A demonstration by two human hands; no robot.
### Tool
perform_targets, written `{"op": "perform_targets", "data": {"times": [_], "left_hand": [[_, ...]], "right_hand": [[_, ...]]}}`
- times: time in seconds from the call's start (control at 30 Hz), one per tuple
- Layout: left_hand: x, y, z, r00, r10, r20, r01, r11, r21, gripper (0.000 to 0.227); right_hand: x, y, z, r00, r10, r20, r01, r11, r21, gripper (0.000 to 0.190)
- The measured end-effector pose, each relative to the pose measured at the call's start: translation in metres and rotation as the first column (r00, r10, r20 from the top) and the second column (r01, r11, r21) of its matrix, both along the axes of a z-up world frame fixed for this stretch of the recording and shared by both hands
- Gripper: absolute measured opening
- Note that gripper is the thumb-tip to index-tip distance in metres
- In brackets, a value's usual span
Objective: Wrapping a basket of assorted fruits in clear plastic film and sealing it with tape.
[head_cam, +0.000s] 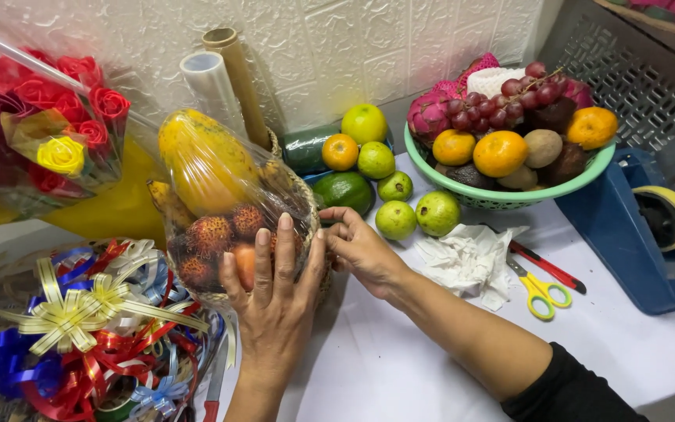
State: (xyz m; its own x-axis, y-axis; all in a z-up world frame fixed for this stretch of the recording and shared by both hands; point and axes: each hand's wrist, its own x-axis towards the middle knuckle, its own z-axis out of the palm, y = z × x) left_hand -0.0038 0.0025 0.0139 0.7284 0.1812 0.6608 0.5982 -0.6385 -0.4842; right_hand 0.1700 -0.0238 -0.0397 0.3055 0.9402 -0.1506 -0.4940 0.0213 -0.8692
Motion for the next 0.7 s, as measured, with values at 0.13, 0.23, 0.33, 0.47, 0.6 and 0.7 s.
{"op": "perform_targets", "data": {"times": [0.13,0.23,0.33,0.47,0.6,0.7], "left_hand": [[0.001,0.0,0.002,1.0,-0.022,0.019,0.022,1.0,0.0,0.04],[-0.001,0.0,0.001,1.0,-0.011,-0.006,0.011,1.0,-0.017,0.043],[-0.002,-0.003,0.003,1.0,-0.003,0.004,0.003,1.0,-0.009,0.043],[0.0,-0.001,0.001,0.999,-0.016,0.028,0.017,1.0,-0.021,0.048],[-0.001,0.001,-0.003,1.0,0.007,0.017,-0.007,1.0,-0.001,0.055],[0.0,0.001,-0.004,1.0,0.009,0.018,-0.009,1.0,-0.011,0.056]], "right_hand": [[-0.005,0.0,0.003,0.996,0.007,-0.092,0.001,0.997,0.081,0.053],[-0.005,-0.002,-0.005,0.993,0.008,-0.118,0.006,0.993,0.12,0.053],[0.001,-0.005,-0.017,0.995,0.022,-0.093,-0.01,0.992,0.127,0.05],[0.018,-0.059,0.021,0.951,-0.061,0.303,0.089,0.993,-0.079,0.054],[0.065,-0.155,0.055,0.546,-0.374,0.75,0.346,0.916,0.206,0.03],[0.127,-0.236,0.047,0.148,-0.475,0.867,0.576,0.754,0.315,0.026]]}}
